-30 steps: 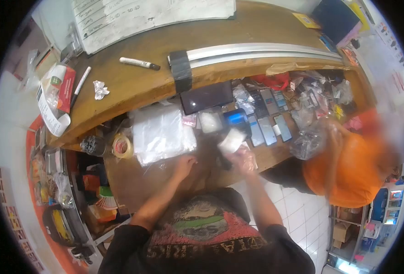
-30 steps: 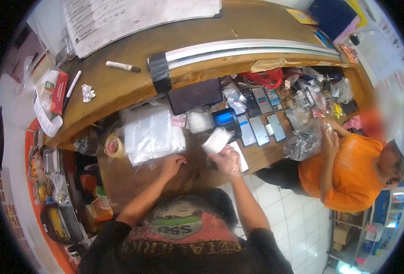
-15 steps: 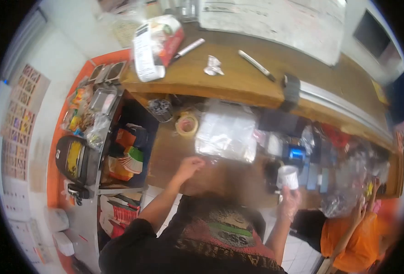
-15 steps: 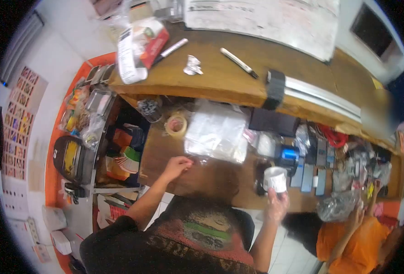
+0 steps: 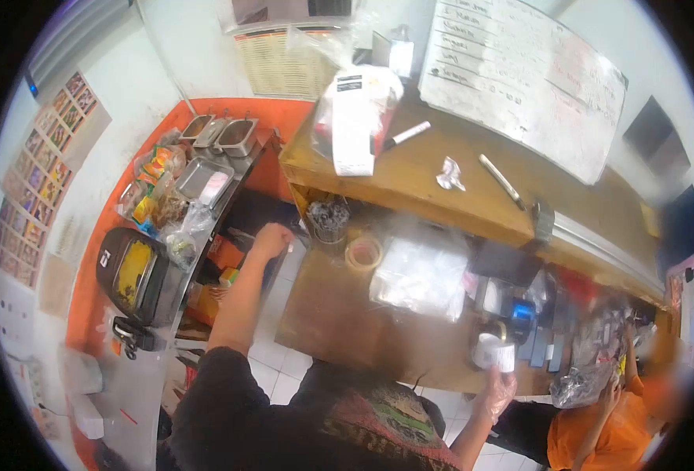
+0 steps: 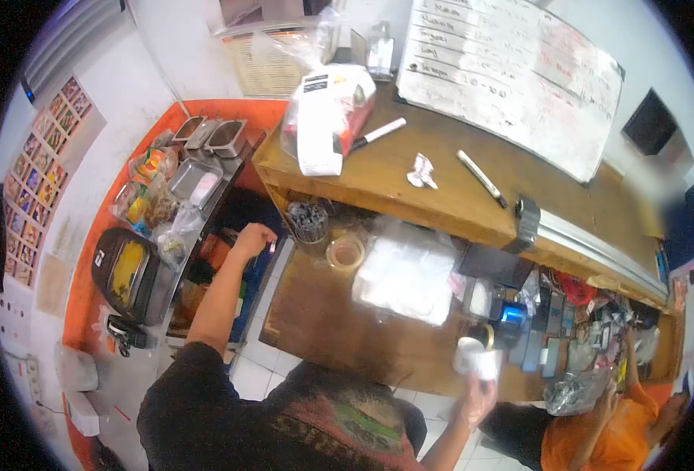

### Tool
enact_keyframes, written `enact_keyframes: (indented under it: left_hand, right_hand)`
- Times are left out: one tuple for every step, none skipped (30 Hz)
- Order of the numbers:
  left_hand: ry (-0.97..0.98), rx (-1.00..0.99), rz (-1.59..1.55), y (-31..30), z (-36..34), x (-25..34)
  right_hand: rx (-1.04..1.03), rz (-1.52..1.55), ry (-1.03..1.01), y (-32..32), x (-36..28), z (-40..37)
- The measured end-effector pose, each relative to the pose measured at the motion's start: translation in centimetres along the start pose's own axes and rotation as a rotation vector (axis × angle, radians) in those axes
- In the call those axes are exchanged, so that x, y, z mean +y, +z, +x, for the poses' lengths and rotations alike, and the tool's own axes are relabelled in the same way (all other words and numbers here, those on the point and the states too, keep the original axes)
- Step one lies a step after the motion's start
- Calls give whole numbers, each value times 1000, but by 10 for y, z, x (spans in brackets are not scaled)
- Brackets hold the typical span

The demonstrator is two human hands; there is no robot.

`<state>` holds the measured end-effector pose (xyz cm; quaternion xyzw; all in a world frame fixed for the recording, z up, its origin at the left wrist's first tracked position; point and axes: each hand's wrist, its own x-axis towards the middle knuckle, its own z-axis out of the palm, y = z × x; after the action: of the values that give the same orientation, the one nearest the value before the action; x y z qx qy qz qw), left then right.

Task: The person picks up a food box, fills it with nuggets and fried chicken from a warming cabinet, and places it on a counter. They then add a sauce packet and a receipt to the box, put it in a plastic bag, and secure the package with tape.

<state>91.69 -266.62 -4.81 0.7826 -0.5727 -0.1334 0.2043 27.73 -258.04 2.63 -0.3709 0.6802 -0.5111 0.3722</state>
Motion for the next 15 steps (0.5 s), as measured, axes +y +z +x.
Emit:
enact_keyframes:
  left_hand:
    - [16,-8,0,-9,18,-1]
    - [21,-18,72,-17,37,-2]
    - [28,-31,144,-24,55,-4]
    - [35,-45,217,-29,72,-8]
    - [41,-5,249,-32,88,-12]
    - [47,34,280,-32,104,-18]
    - [53,73,311,-36,118,-21]
    - [-46,64,314,-41,134,-23]
    - [-129,94,304,-47,145,-21]
    - [-213,120,293,-53,152,-18]
    - [-299,141,281,-55,159,-19]
    - [-241,121,263,-50,171,-32]
    - [-180,99,249,-41,185,-54]
    - [-116,74,237,-36,195,-70]
    - [-122,216,218,-37,201,-76]
  right_hand:
    - [33,-3,-16,2,4,-9]
    - [65,-5,-32,6,8,-19]
    - [100,-9,-46,13,7,-27]
    - [131,35,-66,25,-6,-43]
    - [112,89,-57,30,-6,-49]
    - [95,142,-48,28,-1,-56]
    - [77,196,-39,30,0,-65]
    - [101,179,-72,34,0,-72]
    - [110,183,-65,38,-2,-80]
    - [118,184,-56,42,-4,-89]
    - [127,182,-45,46,-6,-95]
    - [157,166,-45,52,-9,-101]
    - [189,150,-42,58,-11,-108]
    - [224,136,-35,62,-13,-116]
    - [217,108,-45,66,-13,-121]
